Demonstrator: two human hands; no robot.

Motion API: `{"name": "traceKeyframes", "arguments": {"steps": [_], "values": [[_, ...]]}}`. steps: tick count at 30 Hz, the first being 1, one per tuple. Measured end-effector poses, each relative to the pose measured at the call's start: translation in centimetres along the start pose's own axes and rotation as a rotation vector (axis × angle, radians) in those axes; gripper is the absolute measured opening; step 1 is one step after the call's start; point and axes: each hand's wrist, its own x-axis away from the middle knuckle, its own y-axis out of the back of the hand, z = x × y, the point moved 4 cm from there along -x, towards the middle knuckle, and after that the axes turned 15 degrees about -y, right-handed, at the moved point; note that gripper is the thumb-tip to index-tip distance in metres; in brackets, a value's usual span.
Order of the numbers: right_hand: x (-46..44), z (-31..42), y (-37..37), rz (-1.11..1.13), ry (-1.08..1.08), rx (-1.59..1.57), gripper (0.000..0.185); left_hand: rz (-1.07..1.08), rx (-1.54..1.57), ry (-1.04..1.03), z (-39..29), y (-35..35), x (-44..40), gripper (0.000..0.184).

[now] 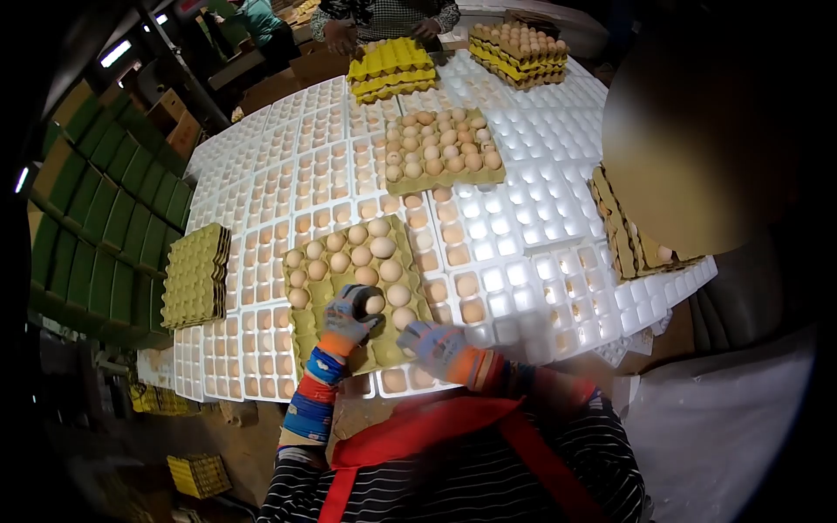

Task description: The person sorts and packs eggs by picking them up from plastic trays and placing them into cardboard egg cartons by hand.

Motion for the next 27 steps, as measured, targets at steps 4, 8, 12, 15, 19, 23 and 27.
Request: {"name": "traceKeyframes", "arguments": {"steps": [4,8,12,15,19,23,27], "values": [[-1.2,-4.4,0.2,0.153,-0.278,-1.272,0.030,-0.657,1.037,0.435,4.7,0.5,2.3,0.032],[-2.6,-5.8,1.1,0.004,-0.180,-1.152,0.031,-0.383,-0.022,-0.041,1.1,5.1,-0.2,0.017],[-2.9,0.9,2.1,-0.070,-0.130,0.204,0.032,-0.065,-0.417,-0.051,0.6,1.5,-3.2,0.038],[-3.8,0.4,0.6,-0.008,-0.089,0.291,0.041,0.204,-0.337,0.124,1.7,0.7,-4.2,0.048],[-3.7,-4.3,0.9,0.131,-0.203,-1.215,0.054,-0.252,0.675,0.163,5.5,1.5,-2.2,0.045],[-4.6,-4.2,2.3,-0.161,-0.137,-0.397,0.058,-0.298,1.046,0.247,3.4,3.6,-2.5,0.047],[-8.3,-0.4,2.7,-0.098,-0.252,0.316,0.051,-0.104,-0.007,-0.029,2.0,3.0,-5.2,0.035]]}}
